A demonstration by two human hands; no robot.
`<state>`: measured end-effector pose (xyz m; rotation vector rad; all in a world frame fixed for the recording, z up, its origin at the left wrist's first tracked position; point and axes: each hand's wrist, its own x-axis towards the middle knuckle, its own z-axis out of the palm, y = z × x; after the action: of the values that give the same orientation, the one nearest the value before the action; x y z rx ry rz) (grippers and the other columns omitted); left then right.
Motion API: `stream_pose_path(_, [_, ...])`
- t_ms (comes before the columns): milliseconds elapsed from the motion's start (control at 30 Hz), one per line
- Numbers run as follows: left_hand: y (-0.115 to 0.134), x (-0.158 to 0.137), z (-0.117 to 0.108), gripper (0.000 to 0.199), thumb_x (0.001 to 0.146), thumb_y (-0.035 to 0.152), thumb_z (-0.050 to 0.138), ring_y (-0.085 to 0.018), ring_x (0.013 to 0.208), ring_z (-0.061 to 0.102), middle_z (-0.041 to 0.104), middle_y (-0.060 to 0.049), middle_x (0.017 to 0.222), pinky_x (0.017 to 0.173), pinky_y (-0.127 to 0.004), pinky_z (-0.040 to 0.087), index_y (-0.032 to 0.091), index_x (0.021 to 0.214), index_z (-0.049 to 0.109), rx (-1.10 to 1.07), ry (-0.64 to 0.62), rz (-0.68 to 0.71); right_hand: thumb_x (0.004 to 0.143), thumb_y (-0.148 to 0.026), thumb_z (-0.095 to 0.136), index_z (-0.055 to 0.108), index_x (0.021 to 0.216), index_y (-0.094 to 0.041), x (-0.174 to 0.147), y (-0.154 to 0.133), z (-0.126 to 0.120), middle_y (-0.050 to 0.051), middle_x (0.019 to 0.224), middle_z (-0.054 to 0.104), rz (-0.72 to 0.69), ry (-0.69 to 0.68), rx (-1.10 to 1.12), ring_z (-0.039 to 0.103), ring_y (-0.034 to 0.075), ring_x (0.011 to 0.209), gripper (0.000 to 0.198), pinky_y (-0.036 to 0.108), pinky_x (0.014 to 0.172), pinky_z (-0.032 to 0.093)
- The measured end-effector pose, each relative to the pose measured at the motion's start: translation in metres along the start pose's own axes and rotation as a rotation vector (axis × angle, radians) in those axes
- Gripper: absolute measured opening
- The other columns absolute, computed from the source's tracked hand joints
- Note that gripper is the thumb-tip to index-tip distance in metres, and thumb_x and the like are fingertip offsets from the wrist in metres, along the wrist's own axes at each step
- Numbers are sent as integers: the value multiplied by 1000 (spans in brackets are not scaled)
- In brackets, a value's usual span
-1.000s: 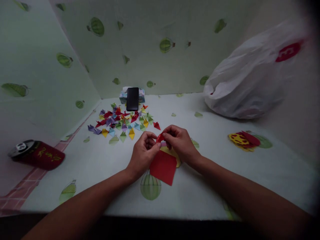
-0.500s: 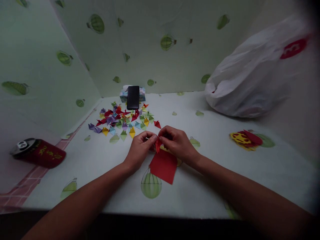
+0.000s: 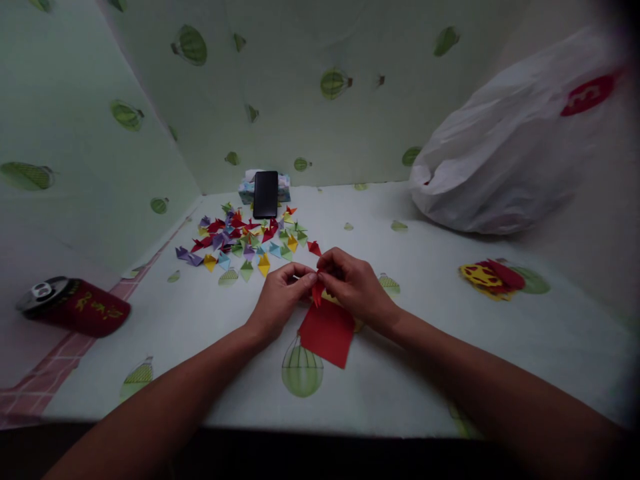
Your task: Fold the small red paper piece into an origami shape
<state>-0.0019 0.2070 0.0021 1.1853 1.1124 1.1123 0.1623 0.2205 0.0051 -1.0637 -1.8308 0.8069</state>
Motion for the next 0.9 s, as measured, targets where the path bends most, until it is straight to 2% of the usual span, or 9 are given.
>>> stream_pose_path(433, [-1,-1,0,23,73,33,77,-12,66,62,67,0,73,66,-26,51,15,80,65,-26,-8,-20,85,-15,55,56,82,-19,0,-2,0,-1,70,59,58,-18,72,53,13,64,5,27,63,41])
stream_pose_path(667, [1,-2,1,23,77,37,73,-12,64,60,66,0,72,66,-26,50,15,80,65,-47,-16,-12,85,-15,55,57,82,-19,-1,-3,-1,-1,71,59,42,-19,33,53,13,65,5,27,65,41])
stream_pose_path(900, [0,-1,1,22,76,35,74,-11,63,59,64,1,71,65,-26,50,16,78,64,-35,-23,-7,85,-13,54,56,81,-20,-1,-2,1,-2,71,59,25,-9,28,54,12,65,8,27,65,41])
